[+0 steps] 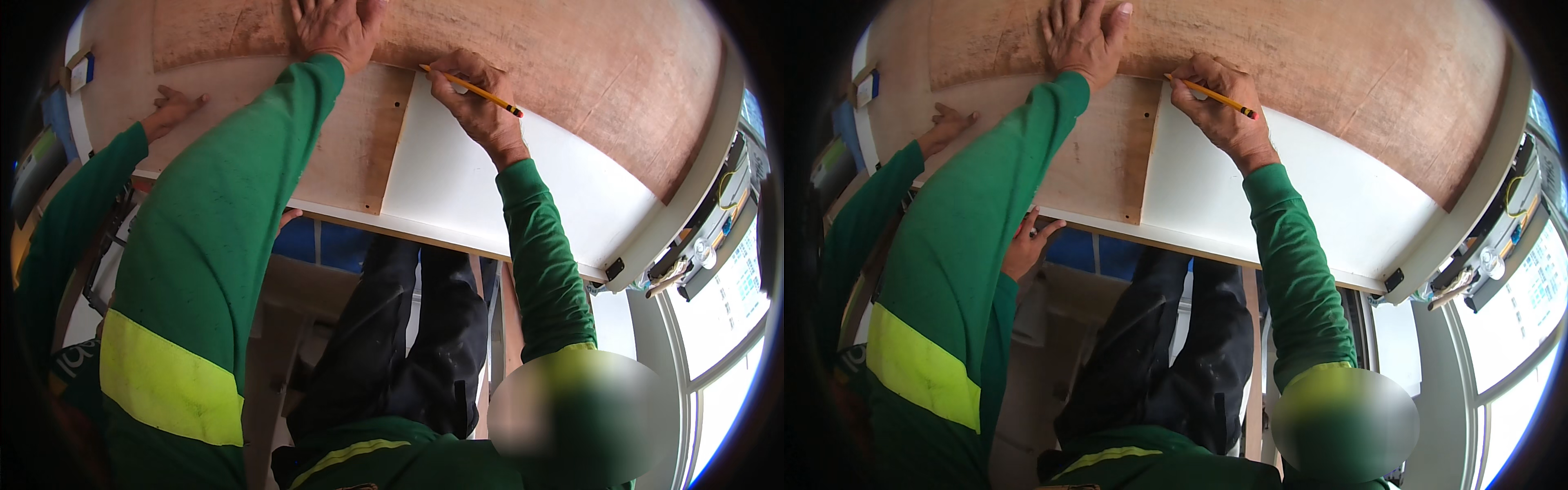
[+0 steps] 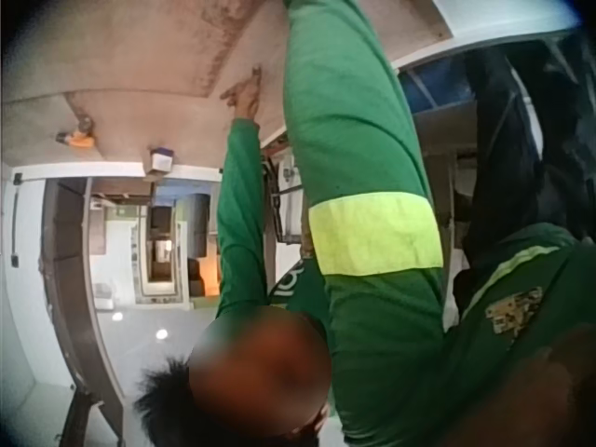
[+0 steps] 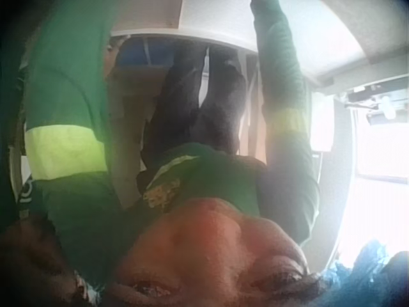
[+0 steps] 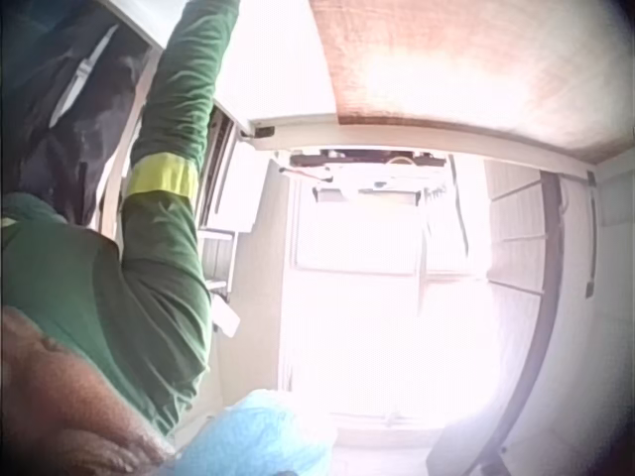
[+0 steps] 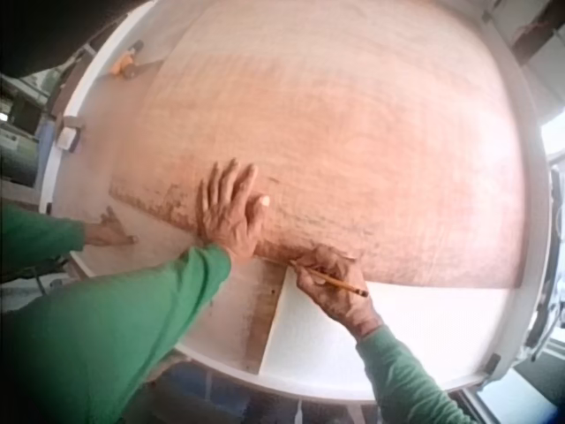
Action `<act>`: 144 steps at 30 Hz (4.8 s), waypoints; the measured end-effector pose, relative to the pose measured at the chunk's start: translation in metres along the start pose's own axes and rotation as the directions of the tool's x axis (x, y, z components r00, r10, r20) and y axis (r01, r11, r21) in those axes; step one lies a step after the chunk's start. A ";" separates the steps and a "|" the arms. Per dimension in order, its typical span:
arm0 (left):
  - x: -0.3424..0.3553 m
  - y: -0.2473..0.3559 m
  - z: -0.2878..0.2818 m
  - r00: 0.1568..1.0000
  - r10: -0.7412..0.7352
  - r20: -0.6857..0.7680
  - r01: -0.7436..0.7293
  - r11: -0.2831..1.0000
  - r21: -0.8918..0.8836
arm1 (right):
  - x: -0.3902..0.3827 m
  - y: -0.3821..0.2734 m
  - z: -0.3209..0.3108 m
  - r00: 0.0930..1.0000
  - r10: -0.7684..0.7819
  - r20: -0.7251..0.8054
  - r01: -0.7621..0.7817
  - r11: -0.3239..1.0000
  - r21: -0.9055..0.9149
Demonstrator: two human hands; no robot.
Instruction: The person positions a large plywood sheet on a workbench, then uses a pencil and a straight wooden batten to mark lines on the sheet. The person repeatedly repositions the sheet and the batten to draw multiple straight lines across the surface.
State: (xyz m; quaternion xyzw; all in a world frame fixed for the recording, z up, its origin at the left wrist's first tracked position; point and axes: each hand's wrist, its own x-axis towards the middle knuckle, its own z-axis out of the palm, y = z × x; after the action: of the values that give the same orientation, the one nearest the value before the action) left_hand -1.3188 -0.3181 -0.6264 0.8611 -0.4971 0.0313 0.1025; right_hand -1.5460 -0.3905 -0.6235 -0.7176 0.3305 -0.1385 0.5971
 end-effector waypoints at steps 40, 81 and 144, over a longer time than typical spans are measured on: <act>0.003 -0.007 -0.004 0.998 -0.030 0.061 0.034 0.997 -0.074 | -0.058 0.073 -0.163 0.825 -0.203 -0.527 -0.310 0.616 -0.724; -0.052 0.192 -0.116 0.453 -0.325 0.830 0.324 -0.807 -0.493 | -0.161 -0.201 -0.207 0.975 -0.206 -0.078 0.052 0.562 -0.825; -0.078 0.100 -0.397 0.847 0.086 0.525 0.456 -0.625 -0.633 | -0.060 -0.391 -0.289 0.788 -0.506 0.351 0.408 0.002 -0.913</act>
State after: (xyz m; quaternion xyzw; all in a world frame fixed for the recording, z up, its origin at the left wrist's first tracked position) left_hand -1.4254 -0.2183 -0.2363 0.3773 -0.0468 -0.5780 0.7221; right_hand -1.6417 -0.5466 -0.1692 -0.9837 0.1117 -0.1115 -0.0865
